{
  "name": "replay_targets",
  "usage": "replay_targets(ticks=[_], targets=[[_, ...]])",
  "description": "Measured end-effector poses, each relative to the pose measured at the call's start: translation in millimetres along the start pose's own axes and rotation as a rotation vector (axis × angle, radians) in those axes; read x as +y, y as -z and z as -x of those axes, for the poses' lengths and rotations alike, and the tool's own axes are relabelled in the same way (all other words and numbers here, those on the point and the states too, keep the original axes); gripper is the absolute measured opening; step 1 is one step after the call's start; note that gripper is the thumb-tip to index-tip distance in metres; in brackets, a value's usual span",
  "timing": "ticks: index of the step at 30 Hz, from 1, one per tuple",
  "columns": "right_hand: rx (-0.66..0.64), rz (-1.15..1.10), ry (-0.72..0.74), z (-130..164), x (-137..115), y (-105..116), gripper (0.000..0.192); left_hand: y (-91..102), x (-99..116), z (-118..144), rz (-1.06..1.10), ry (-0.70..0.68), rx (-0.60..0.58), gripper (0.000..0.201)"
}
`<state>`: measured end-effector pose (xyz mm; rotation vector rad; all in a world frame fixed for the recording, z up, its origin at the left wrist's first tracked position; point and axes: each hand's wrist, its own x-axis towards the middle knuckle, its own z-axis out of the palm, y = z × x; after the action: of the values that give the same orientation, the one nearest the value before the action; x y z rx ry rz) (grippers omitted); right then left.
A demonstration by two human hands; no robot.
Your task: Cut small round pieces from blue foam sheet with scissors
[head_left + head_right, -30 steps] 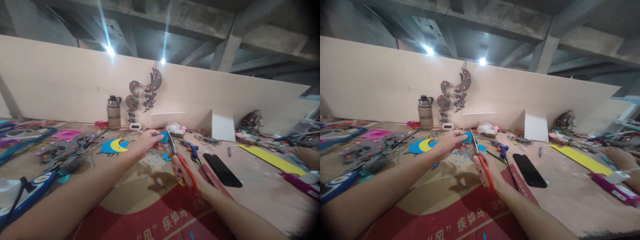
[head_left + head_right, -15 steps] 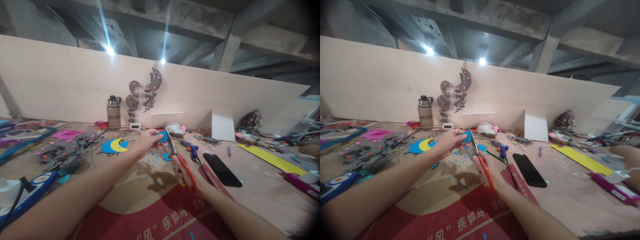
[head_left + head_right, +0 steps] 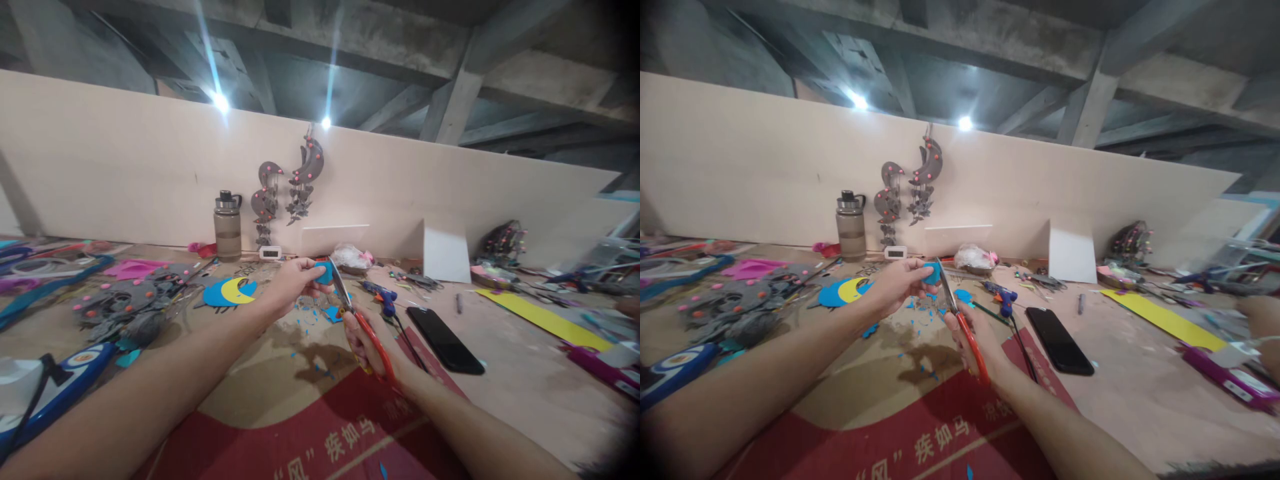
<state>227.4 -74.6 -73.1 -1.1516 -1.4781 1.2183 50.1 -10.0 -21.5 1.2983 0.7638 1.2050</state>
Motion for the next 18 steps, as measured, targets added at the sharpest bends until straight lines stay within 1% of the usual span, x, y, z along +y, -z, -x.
replay_targets(ticks=[3,8,12,16,18], targets=[[-0.009,-0.004,-0.043,-2.7,4.1,1.0,0.045,0.3,0.6,0.1,-0.005,-0.002,0.014,0.012],[-0.012,0.009,-0.013,-5.4,10.7,2.8,0.046,1.3,-0.4,-0.3,-0.01,-0.025,0.025,0.014],[0.009,0.025,0.013,-1.6,6.2,1.7,0.045,1.9,-4.5,-1.7,-0.011,-0.034,0.013,0.017],[-0.013,-0.006,0.035,1.8,-0.4,-0.5,0.045,1.1,-8.3,-2.4,-0.031,-0.016,-0.042,0.02],[-0.013,-0.016,0.033,1.8,-0.9,-1.1,0.045,0.2,-8.3,-2.3,-0.034,-0.003,-0.043,0.019]])
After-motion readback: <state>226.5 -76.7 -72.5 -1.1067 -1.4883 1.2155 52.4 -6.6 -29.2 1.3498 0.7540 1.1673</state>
